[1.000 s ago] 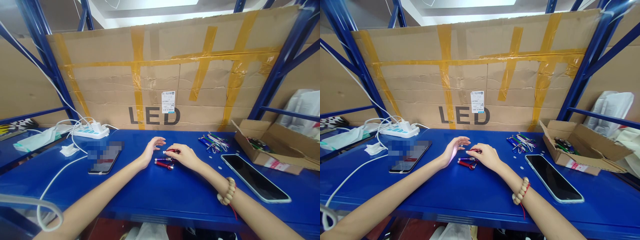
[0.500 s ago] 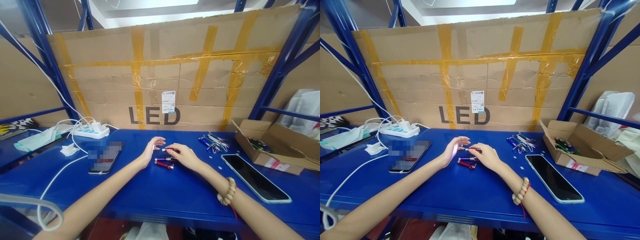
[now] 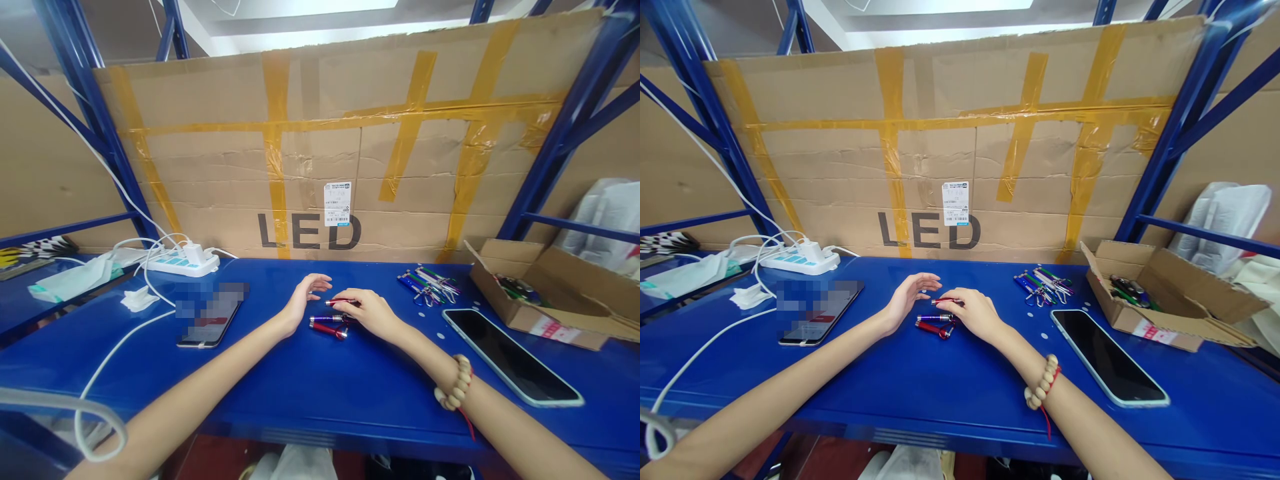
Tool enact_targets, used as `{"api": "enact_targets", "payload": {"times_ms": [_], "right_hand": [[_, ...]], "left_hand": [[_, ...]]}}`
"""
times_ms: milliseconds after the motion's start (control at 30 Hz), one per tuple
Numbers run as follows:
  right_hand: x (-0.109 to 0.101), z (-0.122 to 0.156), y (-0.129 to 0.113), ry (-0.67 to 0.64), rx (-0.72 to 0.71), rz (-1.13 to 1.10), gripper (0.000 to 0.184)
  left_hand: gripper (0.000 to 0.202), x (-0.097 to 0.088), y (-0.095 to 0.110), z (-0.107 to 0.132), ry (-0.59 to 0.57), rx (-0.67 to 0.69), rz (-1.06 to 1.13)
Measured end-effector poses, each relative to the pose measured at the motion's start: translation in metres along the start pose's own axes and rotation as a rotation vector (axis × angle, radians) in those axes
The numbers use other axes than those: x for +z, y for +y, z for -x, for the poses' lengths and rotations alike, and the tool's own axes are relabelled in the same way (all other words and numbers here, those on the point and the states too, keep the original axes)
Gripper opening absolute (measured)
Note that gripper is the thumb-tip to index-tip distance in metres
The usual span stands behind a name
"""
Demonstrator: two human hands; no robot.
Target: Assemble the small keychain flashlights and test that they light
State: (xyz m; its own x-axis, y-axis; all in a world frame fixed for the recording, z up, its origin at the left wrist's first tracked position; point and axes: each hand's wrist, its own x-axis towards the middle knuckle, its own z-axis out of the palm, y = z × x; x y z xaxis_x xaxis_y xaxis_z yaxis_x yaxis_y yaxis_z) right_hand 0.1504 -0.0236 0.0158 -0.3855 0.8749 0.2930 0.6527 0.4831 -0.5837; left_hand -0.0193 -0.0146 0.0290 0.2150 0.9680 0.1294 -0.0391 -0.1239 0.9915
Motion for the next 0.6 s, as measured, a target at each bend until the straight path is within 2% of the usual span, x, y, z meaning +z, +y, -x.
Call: {"api": "enact_targets", "payload": {"times_ms": [267,333,500,600], "right_hand": [[-0.002,0.0,-0.002,0.024,0.025,0.05,0.032],[-0.005,0.0,-0.002,0.064,0.08,0.128,0.03],[-0.022,-0.002,0.016,0.146,0.361,0.409,0.022],[-0.036,0.0,0.033,0.12,0.513,0.565,0.02]], "left_hand": [[0.036,-0.003,-0.007,-0.004,-0.002,0.038,-0.102],[0.031,-0.006,-0.009,-0.006,0.012,0.094,-0.252],[0.016,-0.016,-0.006,-0.009,-0.027,0.273,-0.87],[0.016,-0.019,-0.003,-0.008,-0.11,0.265,-1.004]]}}
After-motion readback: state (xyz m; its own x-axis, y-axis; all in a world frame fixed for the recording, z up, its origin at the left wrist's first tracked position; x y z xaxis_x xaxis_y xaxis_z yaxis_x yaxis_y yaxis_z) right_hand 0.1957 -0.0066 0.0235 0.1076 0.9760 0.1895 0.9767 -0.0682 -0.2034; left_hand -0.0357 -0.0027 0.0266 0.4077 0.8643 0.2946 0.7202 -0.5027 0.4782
